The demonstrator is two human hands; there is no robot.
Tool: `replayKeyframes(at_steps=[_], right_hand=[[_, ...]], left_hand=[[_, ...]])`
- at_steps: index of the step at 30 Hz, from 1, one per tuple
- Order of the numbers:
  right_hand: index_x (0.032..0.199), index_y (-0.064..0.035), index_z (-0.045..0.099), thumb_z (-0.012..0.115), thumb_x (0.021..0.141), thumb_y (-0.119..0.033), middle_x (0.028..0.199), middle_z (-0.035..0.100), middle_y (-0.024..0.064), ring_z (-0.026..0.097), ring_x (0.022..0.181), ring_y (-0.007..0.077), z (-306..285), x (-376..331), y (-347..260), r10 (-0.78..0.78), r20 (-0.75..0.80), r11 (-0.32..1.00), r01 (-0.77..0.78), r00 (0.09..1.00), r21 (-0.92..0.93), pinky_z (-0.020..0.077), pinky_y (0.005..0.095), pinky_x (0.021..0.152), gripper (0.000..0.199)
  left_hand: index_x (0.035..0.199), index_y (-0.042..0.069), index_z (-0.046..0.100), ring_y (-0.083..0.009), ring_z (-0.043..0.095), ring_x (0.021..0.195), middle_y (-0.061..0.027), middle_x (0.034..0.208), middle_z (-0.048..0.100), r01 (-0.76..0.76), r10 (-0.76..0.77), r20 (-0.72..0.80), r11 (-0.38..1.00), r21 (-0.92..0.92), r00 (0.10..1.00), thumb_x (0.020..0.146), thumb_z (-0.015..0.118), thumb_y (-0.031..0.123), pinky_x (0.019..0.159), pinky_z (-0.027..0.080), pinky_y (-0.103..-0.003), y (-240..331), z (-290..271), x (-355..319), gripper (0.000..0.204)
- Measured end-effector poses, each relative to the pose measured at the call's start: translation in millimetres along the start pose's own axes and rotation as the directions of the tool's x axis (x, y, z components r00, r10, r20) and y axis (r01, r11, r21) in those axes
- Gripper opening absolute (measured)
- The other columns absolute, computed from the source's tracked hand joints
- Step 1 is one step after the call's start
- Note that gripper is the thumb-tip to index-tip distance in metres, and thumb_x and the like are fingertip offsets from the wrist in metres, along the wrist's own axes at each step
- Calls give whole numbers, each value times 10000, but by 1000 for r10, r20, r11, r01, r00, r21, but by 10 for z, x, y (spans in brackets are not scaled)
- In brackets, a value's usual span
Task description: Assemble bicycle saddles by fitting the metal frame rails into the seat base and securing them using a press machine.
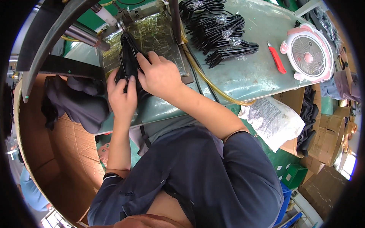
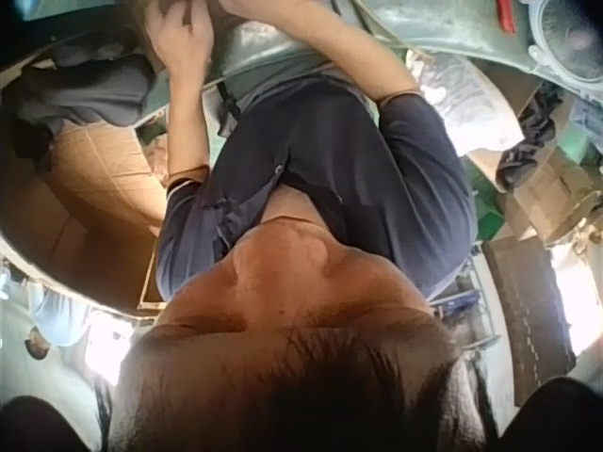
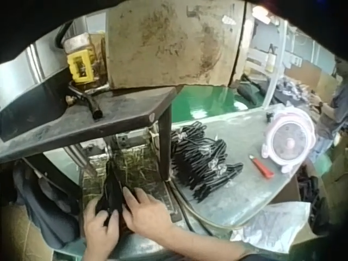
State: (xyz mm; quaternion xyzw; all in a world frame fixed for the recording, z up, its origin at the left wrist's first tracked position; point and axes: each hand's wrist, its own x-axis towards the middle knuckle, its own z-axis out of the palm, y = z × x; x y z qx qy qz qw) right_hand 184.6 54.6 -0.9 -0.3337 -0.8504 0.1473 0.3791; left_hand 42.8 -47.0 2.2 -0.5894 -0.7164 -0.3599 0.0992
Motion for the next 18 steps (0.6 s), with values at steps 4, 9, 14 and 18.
replayKeyframes(at_steps=[4,9,14,18], right_hand=[[1217,-47,753,775,850,-196,1043,717,139,744,798,326,263,187,50,-31,-191,999,33,981,6,615,418,654,398],[1282,-69,717,792,849,-236,1038,707,143,731,808,335,394,395,85,-54,-199,999,53,978,-14,604,421,675,470],[1358,-6,650,784,912,-314,1124,721,189,743,906,385,296,347,81,30,-245,999,-19,969,47,616,446,731,558],[1510,99,474,771,937,-354,1280,678,301,711,1112,451,380,236,80,66,-196,987,-35,978,155,604,480,929,789]], left_hand=[[783,-63,696,-375,702,1108,-207,1317,712,54,-63,-90,993,-105,994,973,776,140,999,538,-408,-266,237,197,289],[775,-45,677,-393,722,1053,-231,1272,718,-69,47,-233,994,-87,971,942,786,109,900,579,-426,-474,340,370,252],[858,-4,683,-409,718,1078,-224,1290,715,-58,40,-238,996,-72,970,934,799,119,916,580,-433,-426,414,372,185],[1203,22,651,-427,616,1302,-231,1400,650,-34,14,-288,997,-66,958,913,831,145,1113,493,-490,-456,372,269,363]])
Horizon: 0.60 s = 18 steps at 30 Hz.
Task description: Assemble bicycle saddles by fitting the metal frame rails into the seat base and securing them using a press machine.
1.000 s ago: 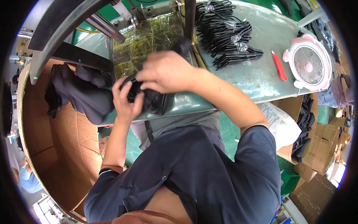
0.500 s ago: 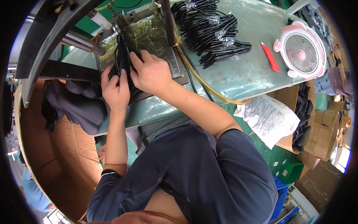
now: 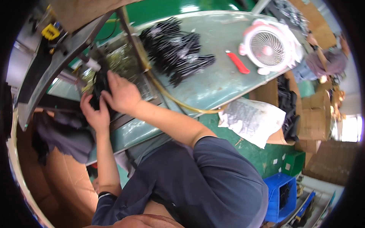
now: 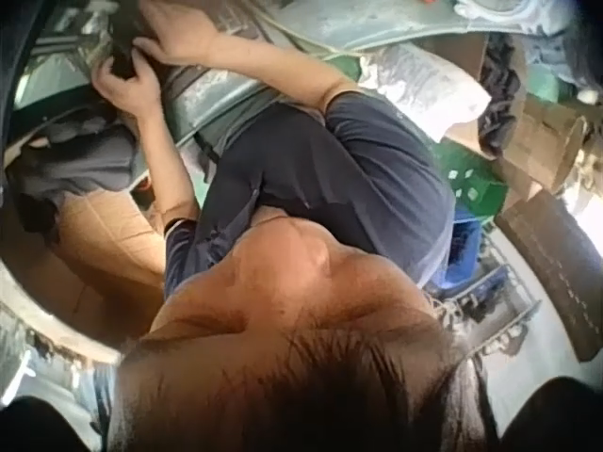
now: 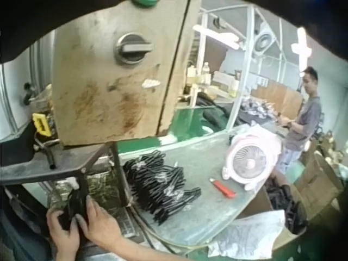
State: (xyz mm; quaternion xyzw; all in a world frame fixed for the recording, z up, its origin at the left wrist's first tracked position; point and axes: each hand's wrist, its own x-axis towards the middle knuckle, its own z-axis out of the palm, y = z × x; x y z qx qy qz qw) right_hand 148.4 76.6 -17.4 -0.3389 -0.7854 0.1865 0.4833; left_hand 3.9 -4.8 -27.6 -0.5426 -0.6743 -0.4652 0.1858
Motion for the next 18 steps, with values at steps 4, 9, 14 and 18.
replayKeyframes(at_steps=[4,9,14,18], right_hand=[[1547,120,424,730,985,-371,1348,633,352,657,1202,510,-184,39,-134,86,80,989,-95,993,111,563,501,1015,806],[1553,63,451,709,960,-283,1468,588,313,650,1253,493,-695,-20,87,49,342,935,-164,938,314,542,509,1067,734],[1569,-33,479,757,685,-130,1416,651,216,581,1369,442,-1377,-135,70,-329,318,937,349,889,-5,411,570,1213,931],[1499,-26,539,870,785,-190,1355,687,129,680,1231,289,-1425,-598,559,615,489,98,-676,618,731,524,452,1092,804]], left_hand=[[1249,-1,647,-401,634,1275,-195,1368,671,128,-132,154,991,30,979,898,826,151,1107,496,-473,11,-101,17,422],[1305,-33,649,-309,687,1181,-157,1251,727,376,-340,350,926,-37,873,866,756,76,1061,517,-406,56,-382,214,465],[1342,-42,653,-189,688,1172,-136,1235,732,853,-263,835,356,-381,483,923,713,31,1072,492,-315,420,-907,210,430],[1394,-73,574,-216,729,1143,-192,1241,750,824,-152,813,24,-566,563,1055,700,138,1007,553,-323,805,-954,89,419]])
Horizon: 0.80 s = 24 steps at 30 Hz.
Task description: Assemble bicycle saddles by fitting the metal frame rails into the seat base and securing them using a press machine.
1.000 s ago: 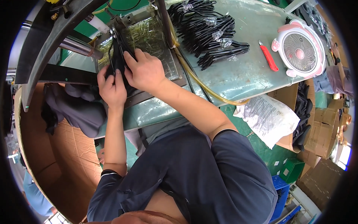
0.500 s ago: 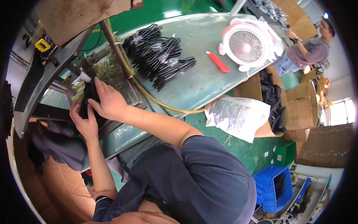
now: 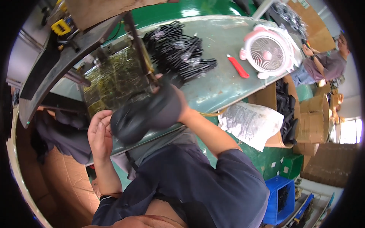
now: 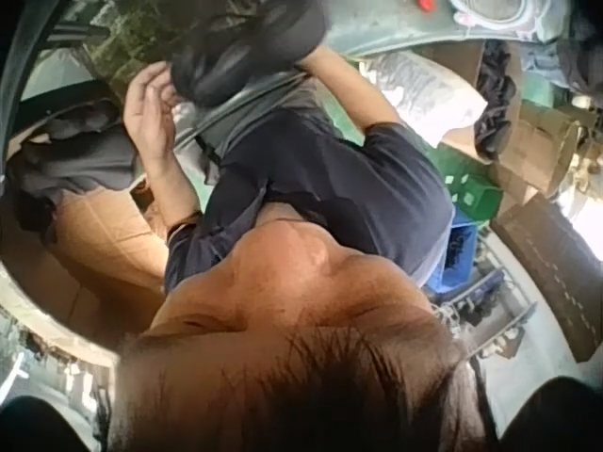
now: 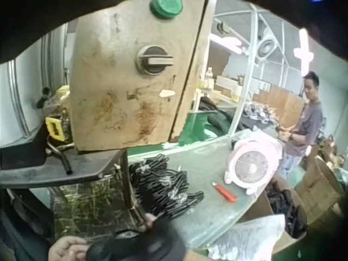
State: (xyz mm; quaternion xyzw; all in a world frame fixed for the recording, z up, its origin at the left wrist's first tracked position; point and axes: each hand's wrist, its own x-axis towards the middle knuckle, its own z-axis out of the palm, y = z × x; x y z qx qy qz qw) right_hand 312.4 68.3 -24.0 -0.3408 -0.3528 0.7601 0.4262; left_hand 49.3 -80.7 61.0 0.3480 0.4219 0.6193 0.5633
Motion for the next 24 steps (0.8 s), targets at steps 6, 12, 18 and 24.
replayKeyframes(at_steps=[6,12,18,24], right_hand=[[1222,28,675,893,894,-443,967,750,77,687,855,151,-150,554,-1438,-588,-169,666,356,791,-656,546,317,795,614],[1520,2,570,681,895,-106,1415,703,210,718,1215,356,-637,1601,-1735,-460,251,51,307,852,-950,556,417,1060,644],[1367,-73,624,572,890,68,1226,711,194,674,1164,429,-571,1368,-1721,-49,549,-686,372,834,-626,539,499,1003,500],[1280,-38,657,613,848,28,1115,676,161,653,1089,353,-419,1367,-1662,64,663,-825,414,746,-385,501,444,943,438]], left_hand=[[1251,-44,641,-217,762,1063,-179,1170,766,-242,363,-65,733,635,929,1008,668,-31,940,606,-326,-157,-301,-356,245],[1152,-12,702,-410,701,1199,-177,1229,745,-150,562,209,-150,977,801,770,685,-71,1054,543,-500,-43,-725,-631,386],[1473,30,585,-464,327,1584,-192,1657,446,343,460,-138,-398,851,877,775,620,23,1307,250,-615,-30,-1192,-1203,699],[1566,73,523,-532,223,1615,-239,1730,330,397,487,-178,-394,829,855,765,685,90,1313,155,-683,-246,-1409,-1213,817]])
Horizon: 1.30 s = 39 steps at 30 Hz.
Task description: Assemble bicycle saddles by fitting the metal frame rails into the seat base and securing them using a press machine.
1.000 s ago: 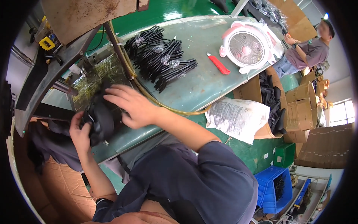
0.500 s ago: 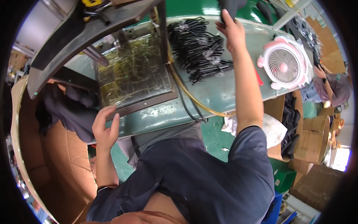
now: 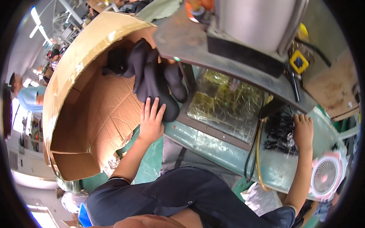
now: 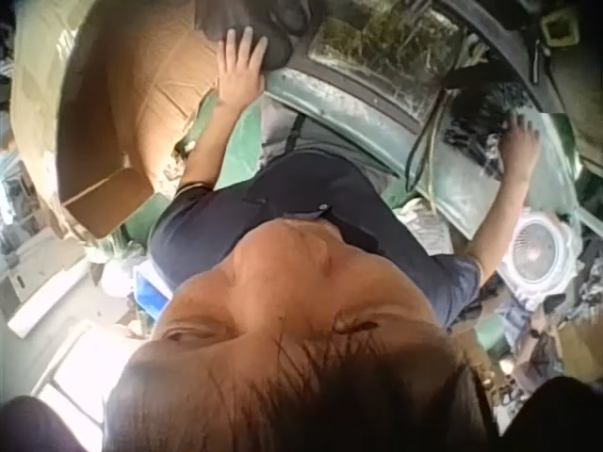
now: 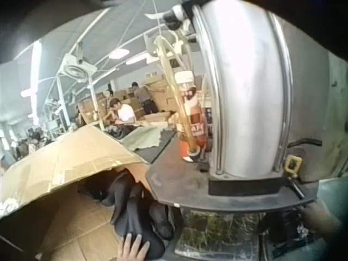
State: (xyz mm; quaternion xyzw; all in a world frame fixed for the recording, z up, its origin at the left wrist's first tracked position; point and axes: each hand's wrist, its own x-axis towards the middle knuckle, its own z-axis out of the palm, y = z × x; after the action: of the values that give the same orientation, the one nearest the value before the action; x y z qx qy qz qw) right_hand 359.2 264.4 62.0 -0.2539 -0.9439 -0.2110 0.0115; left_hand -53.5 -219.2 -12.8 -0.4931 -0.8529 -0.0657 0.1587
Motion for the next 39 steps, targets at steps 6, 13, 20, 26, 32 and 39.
replayKeyframes(at_steps=[6,13,20,26,32,39], right_hand=[[1101,-61,690,681,783,-46,1060,659,148,648,1068,336,-247,126,-471,1,41,1000,-2,999,6,486,428,938,319],[1122,-50,676,724,716,-16,1055,630,170,657,1010,394,-544,87,-757,73,-57,947,-51,996,316,537,493,879,410],[1336,-16,658,680,790,47,1103,622,176,620,775,344,-726,-439,-837,336,-225,774,-132,915,619,520,440,717,550],[1297,-4,657,712,816,32,973,544,142,521,656,265,-823,-649,-1069,392,-214,681,-125,895,722,443,398,612,485],[1295,-6,662,720,801,68,962,518,106,482,650,207,-801,-731,-1138,424,-224,628,-107,877,771,421,354,593,503],[1296,-9,669,734,750,85,932,485,76,479,693,174,-887,-599,-1333,370,-241,581,-21,897,814,408,318,575,558]], left_hand=[[1633,93,462,-610,105,1610,-317,1760,185,57,-57,9,998,-25,998,760,769,317,1266,91,-777,157,-58,135,952],[1638,75,461,-531,112,1642,-334,1760,183,85,-88,-42,994,-65,995,768,816,649,1262,90,-763,199,27,137,1101],[1593,189,543,-470,163,1647,-196,1776,260,-10,11,-49,1000,23,999,756,786,736,1257,118,-773,120,76,254,1030],[1525,204,599,-519,206,1617,-136,1696,401,-136,143,-31,977,162,989,816,770,682,1223,178,-824,-23,51,189,873],[1447,33,594,-475,344,1584,-203,1626,489,-100,67,-268,989,-111,961,944,763,389,1293,284,-633,-311,-63,0,640],[1490,-37,522,-232,563,1335,-130,1416,611,-36,-842,-286,304,-952,458,1136,580,171,1179,428,-376,-781,13,-221,415]])
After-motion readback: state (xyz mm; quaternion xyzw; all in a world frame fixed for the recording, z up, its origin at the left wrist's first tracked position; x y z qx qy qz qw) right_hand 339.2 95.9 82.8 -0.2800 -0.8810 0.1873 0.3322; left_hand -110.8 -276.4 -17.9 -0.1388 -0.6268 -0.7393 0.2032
